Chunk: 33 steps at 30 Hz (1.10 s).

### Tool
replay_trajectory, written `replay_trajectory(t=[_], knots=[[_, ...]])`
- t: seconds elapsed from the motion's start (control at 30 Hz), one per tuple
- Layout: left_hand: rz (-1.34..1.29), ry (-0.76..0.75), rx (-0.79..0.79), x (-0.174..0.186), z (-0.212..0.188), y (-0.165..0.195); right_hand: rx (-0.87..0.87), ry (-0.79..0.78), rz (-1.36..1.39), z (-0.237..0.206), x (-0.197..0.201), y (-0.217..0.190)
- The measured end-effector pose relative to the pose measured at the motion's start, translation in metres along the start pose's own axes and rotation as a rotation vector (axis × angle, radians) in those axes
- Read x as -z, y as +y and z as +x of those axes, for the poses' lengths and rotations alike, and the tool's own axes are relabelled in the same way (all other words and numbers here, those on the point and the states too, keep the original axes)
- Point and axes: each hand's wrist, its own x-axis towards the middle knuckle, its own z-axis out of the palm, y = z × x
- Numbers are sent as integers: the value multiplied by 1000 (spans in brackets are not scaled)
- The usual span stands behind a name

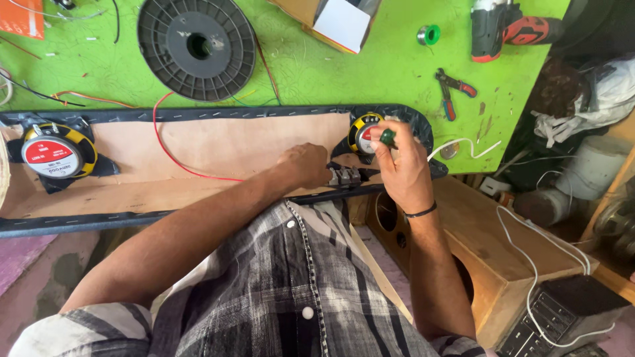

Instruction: The person uses a screwdriver to connect red and white wires to a terminal block mounted on a wooden frame. They repeatedly tighten and loosen screws while adjusting wire placement.

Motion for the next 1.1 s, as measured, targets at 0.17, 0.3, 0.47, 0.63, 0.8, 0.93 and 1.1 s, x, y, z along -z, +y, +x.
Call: replay_trajectory(t=[0.17,0.3,0.47,0.63,0.8,0.93,1.1], knots=[[3,-95,73,1,21,9,-158,81,219,-9,-10,17],[5,-71,58,-2,28,7,-95,44,287,-7,-12,30],[9,-62,97,-6,25,4,-85,-53,272,-4,-6,42],[1,-74,120,-16,27,-1,-34,-131,295,0,-6,49],[-27,-24,-2,-29,31,-17,13,-161,353,4,-8,55],[-60,-7,31,-28,31,-22,30,-105,409,6,-15,58],[-53,11,132,-28,32,-13,-18,-94,471,12,-23,60]])
